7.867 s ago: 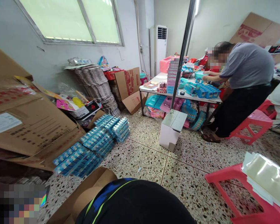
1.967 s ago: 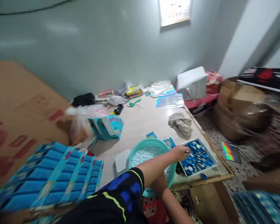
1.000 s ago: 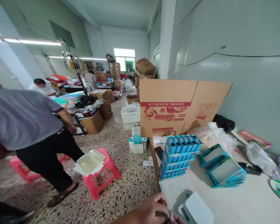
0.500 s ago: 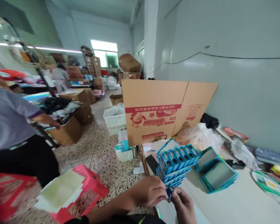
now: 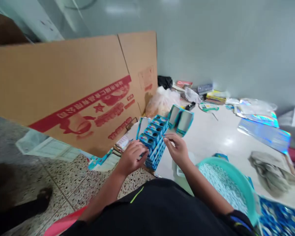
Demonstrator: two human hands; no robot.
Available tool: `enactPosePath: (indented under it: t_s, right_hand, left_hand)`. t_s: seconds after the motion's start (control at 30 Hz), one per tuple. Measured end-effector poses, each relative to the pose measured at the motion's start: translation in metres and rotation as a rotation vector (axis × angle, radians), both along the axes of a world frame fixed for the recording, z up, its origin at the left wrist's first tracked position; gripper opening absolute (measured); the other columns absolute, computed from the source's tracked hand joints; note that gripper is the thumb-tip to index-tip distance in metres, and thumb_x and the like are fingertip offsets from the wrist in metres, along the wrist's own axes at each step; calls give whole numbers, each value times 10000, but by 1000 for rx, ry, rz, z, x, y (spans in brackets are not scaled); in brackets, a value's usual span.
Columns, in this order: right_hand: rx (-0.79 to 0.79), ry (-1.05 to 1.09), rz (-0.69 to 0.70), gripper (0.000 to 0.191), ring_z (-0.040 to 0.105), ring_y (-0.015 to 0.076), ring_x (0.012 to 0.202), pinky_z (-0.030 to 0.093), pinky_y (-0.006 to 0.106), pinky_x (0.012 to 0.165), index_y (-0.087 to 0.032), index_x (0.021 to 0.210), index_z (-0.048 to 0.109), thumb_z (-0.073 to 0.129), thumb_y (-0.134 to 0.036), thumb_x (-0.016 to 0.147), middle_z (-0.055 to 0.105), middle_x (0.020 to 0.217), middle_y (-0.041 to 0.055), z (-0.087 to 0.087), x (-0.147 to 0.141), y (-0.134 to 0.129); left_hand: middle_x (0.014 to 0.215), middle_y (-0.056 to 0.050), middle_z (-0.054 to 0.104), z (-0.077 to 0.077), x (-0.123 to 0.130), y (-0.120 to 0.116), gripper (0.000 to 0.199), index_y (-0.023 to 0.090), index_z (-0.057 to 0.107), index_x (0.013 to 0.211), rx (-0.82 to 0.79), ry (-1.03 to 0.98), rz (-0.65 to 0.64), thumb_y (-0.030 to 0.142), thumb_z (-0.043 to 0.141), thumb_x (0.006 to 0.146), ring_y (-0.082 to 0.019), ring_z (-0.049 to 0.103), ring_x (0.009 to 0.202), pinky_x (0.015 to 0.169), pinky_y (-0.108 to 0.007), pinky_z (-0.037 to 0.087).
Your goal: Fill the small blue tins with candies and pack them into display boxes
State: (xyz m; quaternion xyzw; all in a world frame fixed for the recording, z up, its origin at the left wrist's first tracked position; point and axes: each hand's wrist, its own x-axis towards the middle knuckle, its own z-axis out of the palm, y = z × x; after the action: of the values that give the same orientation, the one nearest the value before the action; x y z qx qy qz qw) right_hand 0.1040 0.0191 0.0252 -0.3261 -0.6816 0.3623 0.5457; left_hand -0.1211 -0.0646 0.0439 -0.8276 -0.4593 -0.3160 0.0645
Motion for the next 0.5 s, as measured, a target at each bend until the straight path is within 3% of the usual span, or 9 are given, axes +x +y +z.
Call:
enactPosePath:
  t_s: [0.17, 0.27, 0.33, 0.43, 0.5]
  right_hand:
    - [254, -217, 124, 215, 687, 223, 1074, 569, 395, 941, -205, 965, 752, 588, -320, 1044, 728, 1174, 105, 5, -8, 19]
    - [480, -310, 221, 247, 667, 246, 1086, 565, 433, 950, -200, 989, 763, 533, -258, 1056, 731, 1162, 106, 5, -22, 18]
    - [575, -390, 194, 273, 670, 266, 1068, 568, 452, 920, -212, 1037, 769, 497, -225, 1053, 747, 1107, 92, -2, -28, 10]
    - [684, -425, 105, 270, 701, 263, 1038, 570, 422, 862, -258, 1187, 749, 548, -229, 1009, 760, 1137, 55, -33, -29, 9]
    - [844, -443, 126, 344, 718, 243, 1030, 565, 385, 836, -285, 1267, 729, 563, -233, 970, 755, 1200, 19, -58, -24, 22]
  left_hand:
    - [1017, -63, 734, -16, -1, 5, 230, 170, 641, 1154, 171, -19, 66, 260, 707, 953, -221, 670, 1060, 1066, -452, 539]
    - [988, -76, 733, -27, 1, 1, 273, 153, 637, 1169, 293, -7, 125, 295, 718, 950, -224, 683, 1026, 1002, -443, 568]
    - [884, -59, 730, -48, 6, -2, 184, 175, 650, 1072, 370, -49, 147, 333, 659, 977, -203, 700, 907, 858, -393, 590]
    - [729, -35, 708, -98, 11, 12, 224, 232, 634, 877, 429, -187, 149, 450, 646, 929, -186, 671, 673, 704, -410, 568]
    - [656, -26, 682, -126, 10, 30, 301, 270, 620, 760, 240, -130, 64, 539, 653, 891, -164, 624, 570, 700, -418, 574]
